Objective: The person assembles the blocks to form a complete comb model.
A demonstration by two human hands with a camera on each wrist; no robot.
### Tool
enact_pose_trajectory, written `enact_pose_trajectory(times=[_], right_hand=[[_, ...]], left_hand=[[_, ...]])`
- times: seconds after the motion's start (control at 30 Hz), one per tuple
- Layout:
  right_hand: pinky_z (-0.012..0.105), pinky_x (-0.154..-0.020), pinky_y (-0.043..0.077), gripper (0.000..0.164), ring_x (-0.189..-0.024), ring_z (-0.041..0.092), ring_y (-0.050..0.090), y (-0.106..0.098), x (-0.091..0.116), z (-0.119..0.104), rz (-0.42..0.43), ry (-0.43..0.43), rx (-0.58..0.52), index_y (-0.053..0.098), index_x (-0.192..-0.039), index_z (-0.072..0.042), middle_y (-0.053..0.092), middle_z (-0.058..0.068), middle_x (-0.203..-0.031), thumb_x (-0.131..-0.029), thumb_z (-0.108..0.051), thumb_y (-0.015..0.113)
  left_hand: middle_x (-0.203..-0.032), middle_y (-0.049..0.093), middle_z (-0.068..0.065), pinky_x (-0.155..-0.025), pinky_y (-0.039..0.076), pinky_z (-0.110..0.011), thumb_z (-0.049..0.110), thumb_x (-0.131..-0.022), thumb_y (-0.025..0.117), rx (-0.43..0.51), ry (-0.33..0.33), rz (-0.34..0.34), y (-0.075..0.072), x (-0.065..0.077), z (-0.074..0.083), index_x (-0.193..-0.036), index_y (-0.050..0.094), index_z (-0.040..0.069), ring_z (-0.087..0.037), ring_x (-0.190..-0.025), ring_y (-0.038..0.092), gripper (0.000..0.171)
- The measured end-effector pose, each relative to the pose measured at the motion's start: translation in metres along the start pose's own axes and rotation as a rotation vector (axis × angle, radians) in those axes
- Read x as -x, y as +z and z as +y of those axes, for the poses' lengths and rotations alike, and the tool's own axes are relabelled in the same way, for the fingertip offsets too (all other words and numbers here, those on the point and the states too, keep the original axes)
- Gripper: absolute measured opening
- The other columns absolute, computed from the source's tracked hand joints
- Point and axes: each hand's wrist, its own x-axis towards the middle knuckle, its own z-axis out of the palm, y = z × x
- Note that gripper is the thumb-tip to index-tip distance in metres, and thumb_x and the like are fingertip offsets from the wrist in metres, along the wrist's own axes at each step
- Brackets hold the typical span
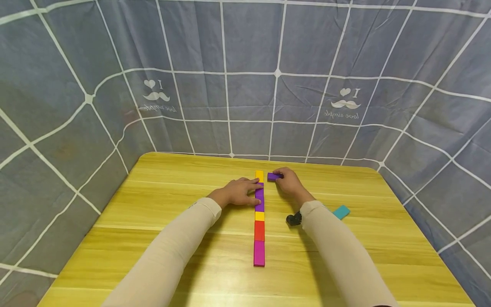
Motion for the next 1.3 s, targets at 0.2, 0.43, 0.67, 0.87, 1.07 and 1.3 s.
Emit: enact_pose_trajectory(times=[0.2,0.43,0.67,0.87,1.07,1.3], right_hand=[[0.047,-0.107,0.040,0.033,-0.121,0.038,0.054,0.004,-0.001,0.001,0.001,0.030,-0.019,0.063,-0.126,0.006,0.057,0.025,-0.129,-0.095,0.002,0.054],[0.046,-0.107,0.040,0.034,-0.121,0.038,0.053,0.009,-0.003,-0.002,0.022,0.045,-0.033,0.062,-0.127,0.005,0.057,0.025,-0.128,-0.094,0.003,0.052],[0.045,-0.109,0.038,0.035,-0.122,0.037,0.053,0.013,-0.005,-0.005,0.017,0.065,-0.035,0.062,-0.127,0.006,0.057,0.024,-0.128,-0.094,0.004,0.051],[0.045,-0.108,0.039,0.034,-0.122,0.036,0.053,0.015,-0.007,-0.004,0.021,0.078,-0.032,0.062,-0.126,0.006,0.058,0.024,-0.128,-0.094,0.004,0.051],[0.045,-0.108,0.039,0.034,-0.123,0.037,0.053,0.016,-0.009,-0.004,0.027,0.083,-0.038,0.063,-0.125,0.005,0.058,0.024,-0.128,-0.093,0.004,0.052],[0.045,-0.108,0.038,0.035,-0.119,0.037,0.053,0.019,-0.009,-0.006,0.039,0.101,-0.070,0.064,-0.124,0.005,0.058,0.025,-0.125,-0.090,0.005,0.053]], left_hand=[[-0.162,0.027,0.002,-0.111,0.030,-0.057,0.062,-0.092,0.055,0.003,-0.001,0.005,0.001,-0.001,0.000,-0.153,0.041,0.029,-0.027,-0.145,0.029,0.070],[-0.162,0.027,0.003,-0.110,0.032,-0.056,0.063,-0.092,0.055,-0.015,0.005,0.019,0.004,-0.003,-0.002,-0.153,0.042,0.030,-0.026,-0.145,0.030,0.070],[-0.162,0.027,0.003,-0.110,0.031,-0.057,0.064,-0.092,0.054,-0.013,-0.002,0.014,0.004,-0.004,-0.003,-0.153,0.041,0.031,-0.027,-0.145,0.029,0.070],[-0.162,0.026,0.002,-0.110,0.030,-0.057,0.064,-0.092,0.054,-0.002,0.002,0.011,0.004,-0.005,-0.001,-0.153,0.041,0.030,-0.027,-0.146,0.028,0.071],[-0.162,0.026,0.001,-0.111,0.030,-0.057,0.064,-0.092,0.053,-0.005,0.005,0.013,0.003,-0.004,0.000,-0.153,0.041,0.030,-0.026,-0.145,0.029,0.071],[-0.162,0.026,0.002,-0.111,0.029,-0.058,0.063,-0.092,0.054,-0.005,-0.006,0.004,0.002,-0.002,0.000,-0.154,0.040,0.030,-0.026,-0.146,0.028,0.071]])
